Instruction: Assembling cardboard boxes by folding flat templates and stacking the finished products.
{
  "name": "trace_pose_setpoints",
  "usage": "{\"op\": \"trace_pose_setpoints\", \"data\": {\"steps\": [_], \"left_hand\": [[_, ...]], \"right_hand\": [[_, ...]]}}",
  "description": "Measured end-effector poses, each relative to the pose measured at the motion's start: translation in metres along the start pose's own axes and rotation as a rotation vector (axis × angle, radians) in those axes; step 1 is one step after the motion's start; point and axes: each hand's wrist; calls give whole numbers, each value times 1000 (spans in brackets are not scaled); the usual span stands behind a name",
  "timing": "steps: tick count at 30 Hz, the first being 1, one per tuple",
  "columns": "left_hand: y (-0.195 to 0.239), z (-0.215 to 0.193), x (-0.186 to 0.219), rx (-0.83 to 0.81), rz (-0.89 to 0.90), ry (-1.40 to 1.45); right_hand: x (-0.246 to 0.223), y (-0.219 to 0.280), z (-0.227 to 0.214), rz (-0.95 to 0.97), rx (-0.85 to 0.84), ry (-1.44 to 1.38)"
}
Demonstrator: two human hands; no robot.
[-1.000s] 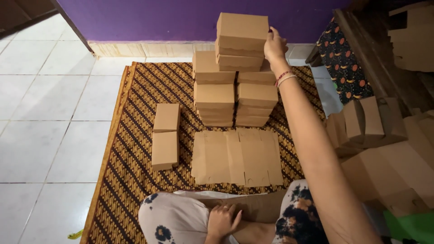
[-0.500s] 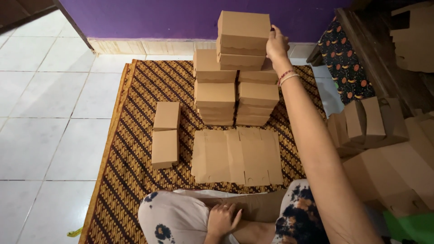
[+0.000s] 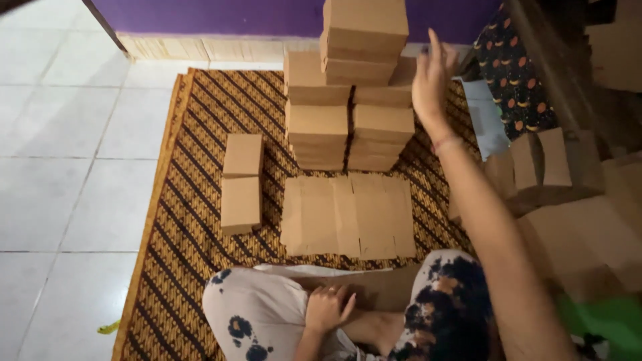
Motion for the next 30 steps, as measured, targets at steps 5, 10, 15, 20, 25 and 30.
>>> {"op": "trace_pose_setpoints", "data": {"steps": [5,10,15,20,25,30], "left_hand": [[0,0,2,-12,-4,-36],[-8,-13,7,33,1,-75],[-6,-9,6,6,4,-86],[-5,-9,4,-7,33,-127],[-3,-9,4,-41,6,-133],[-3,-8,4,-36,13,-152]], "right_hand": [[-7,160,-64,-113,-103,-103],[48,323,-87,237,-269,-139],[64,385,-82,599,-263,-232],[148,413,-26,947,-457,-315],[222,450,7,826,-699,149],[158,411,-6,779,-850,518]]}}
Point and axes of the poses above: each hand's wrist, its own y-axis away from the middle knuckle, its own z-axis out of the palm, x = y × z, and after that the axes turned 1 degree about z, right-handed
